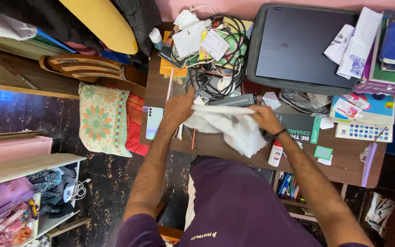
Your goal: The person wipes a small gray electronic device with a white cloth on a cluttered desk. They repeatedly rub the device's surface and edges, then place it back on the desk and open a drawer containing pens and markers.
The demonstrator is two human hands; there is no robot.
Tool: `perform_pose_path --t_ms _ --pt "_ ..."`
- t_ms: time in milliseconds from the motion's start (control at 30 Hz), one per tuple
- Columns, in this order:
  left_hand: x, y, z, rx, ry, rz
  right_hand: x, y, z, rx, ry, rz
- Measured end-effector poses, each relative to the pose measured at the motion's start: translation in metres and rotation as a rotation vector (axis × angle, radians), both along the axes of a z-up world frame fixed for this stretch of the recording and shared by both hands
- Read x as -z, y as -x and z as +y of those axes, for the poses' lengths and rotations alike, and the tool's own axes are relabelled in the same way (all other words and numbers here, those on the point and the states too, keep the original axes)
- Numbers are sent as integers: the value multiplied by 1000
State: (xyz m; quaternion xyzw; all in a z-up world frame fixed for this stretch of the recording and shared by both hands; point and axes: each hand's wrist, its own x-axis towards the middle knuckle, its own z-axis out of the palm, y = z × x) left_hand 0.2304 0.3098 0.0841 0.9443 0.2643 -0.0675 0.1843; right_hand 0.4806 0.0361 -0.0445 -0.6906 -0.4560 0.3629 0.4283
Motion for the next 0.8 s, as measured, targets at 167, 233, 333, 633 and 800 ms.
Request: perform_pose_path --t_ms 167,233,333,633,800 --pt "-20 -3 13 -30 -85 -130 -81 -47 2 155 19 -220" --pt "-33 -9 16 -84 -122 -133 -107 -54 8 260 0 -299" --pt "-50 -18 15 -174 -184 -211 -137 -60 10 340 -205 -381" --pt "0 26 0 -294 -43 -547 -121 -25 -34 109 -252 -469" --pt "90 88 -34 -344 187 -303 -59 32 -71 -212 -109 -316"
